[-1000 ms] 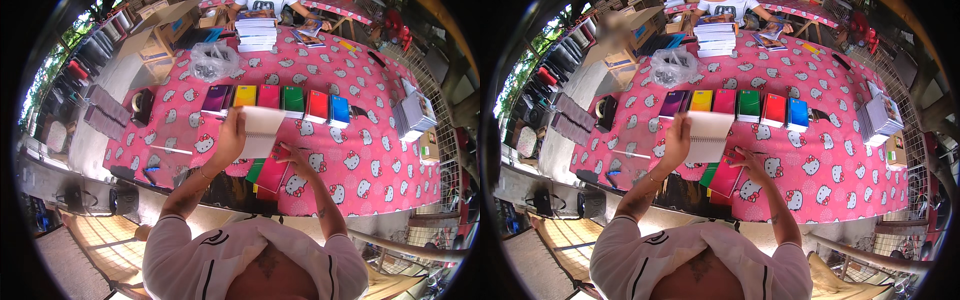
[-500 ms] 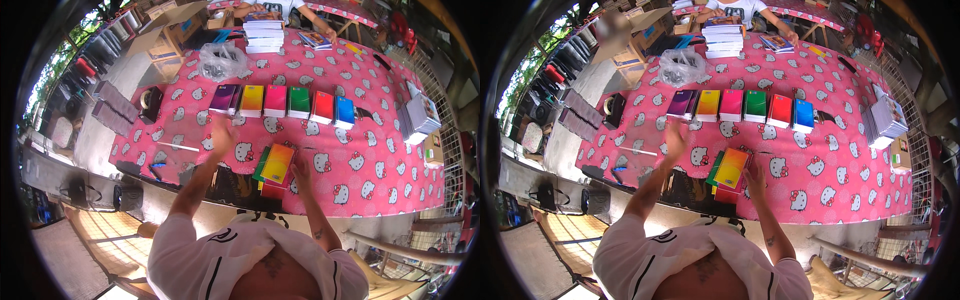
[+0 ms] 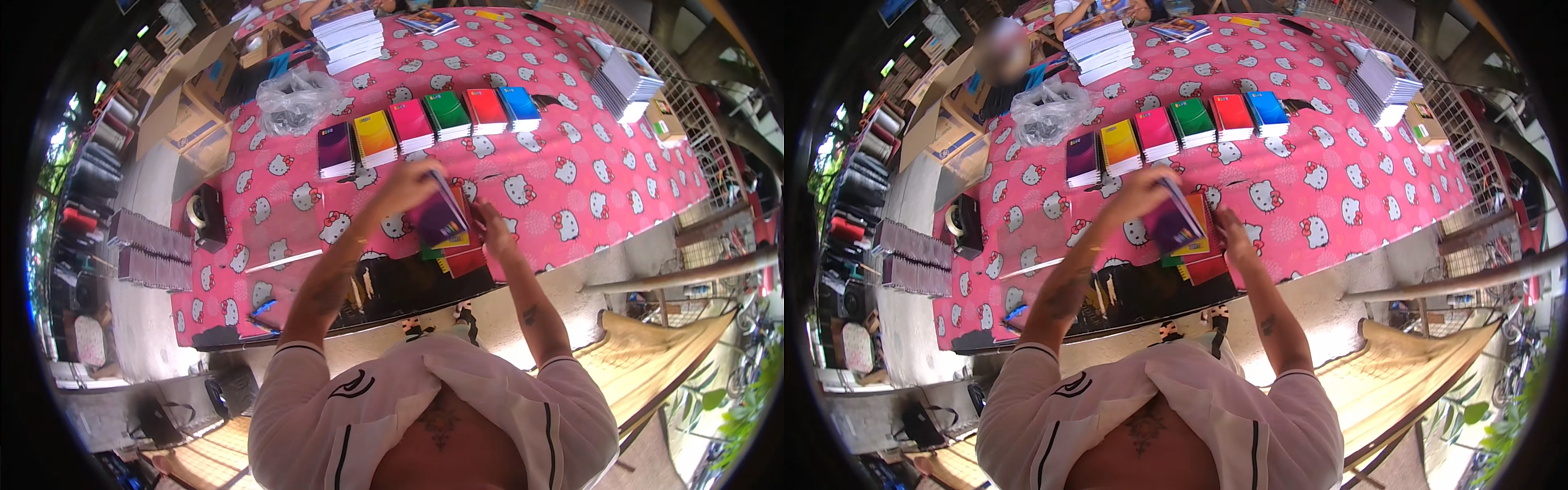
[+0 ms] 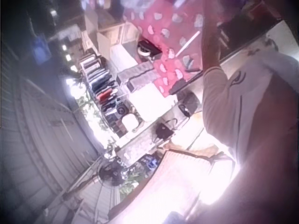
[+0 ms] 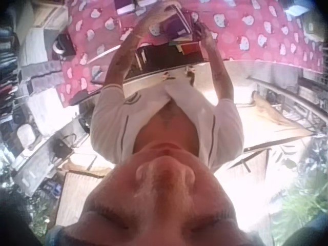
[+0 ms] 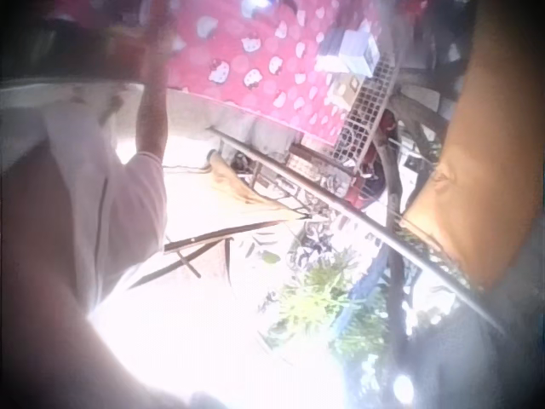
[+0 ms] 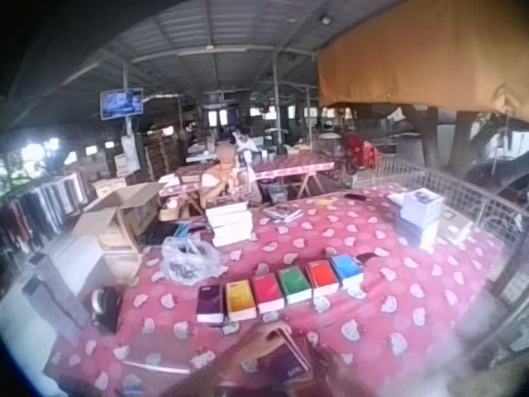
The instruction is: The person picks up small colored notebooks from a table, places them individually into plastic sleeves, and uses a tape dispenser to seal the bags.
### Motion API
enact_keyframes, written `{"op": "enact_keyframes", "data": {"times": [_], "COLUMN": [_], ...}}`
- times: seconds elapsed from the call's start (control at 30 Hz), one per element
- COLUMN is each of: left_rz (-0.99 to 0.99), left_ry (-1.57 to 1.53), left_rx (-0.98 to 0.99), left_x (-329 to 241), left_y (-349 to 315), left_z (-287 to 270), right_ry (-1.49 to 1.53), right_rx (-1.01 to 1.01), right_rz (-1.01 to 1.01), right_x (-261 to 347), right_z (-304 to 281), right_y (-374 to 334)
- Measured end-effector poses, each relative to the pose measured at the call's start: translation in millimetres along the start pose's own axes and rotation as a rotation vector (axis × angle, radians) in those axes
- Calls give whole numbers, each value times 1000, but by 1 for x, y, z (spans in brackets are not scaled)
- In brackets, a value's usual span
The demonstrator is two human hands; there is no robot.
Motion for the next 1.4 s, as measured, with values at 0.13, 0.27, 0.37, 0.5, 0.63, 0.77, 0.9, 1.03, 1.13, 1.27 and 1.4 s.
{"op": "enact_keyframes", "data": {"times": [0.13,0.27,0.37,0.5,0.63,0.77,0.9,1.03,1.13,1.27,1.4], "left_rz": [41,-517,-560,-289,304,553,236,-45,-192,-78,-87], "left_ry": [379,134,-264,-336,722,601,30,-520,-786,-652,-607], "left_rx": [-183,-317,-231,-132,-95,-58,-188,-330,-250,-296,-345], "left_x": [-4,74,118,81,-44,-77,-61,0,24,21,24], "left_y": [-14,-102,-128,-153,-185,-174,-164,-165,-170,-165,-165], "left_z": [44,63,87,66,50,39,16,43,69,63,68], "right_ry": [-163,-323,-153,-21,70,-93,-94,-147,-312,-278,-465], "right_rx": [-20,-43,-25,150,298,435,483,614,502,411,329], "right_rz": [-6,36,-89,75,290,291,24,-520,-576,-656,-751], "right_x": [8,9,-11,-22,-32,-22,31,29,7,8,3], "right_z": [-26,46,63,42,57,92,109,108,112,108,117], "right_y": [-8,-39,-28,-42,-77,-108,-128,-116,-110,-102,-109]}}
Point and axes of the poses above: each hand's wrist, its own y-axis towards the middle knuckle, its own z-axis out of the palm, x = y × z, the point moved 9 cm from there along y, towards the middle knuckle, and after that the axes turned 2 degrees about x, right-handed, at the moved point
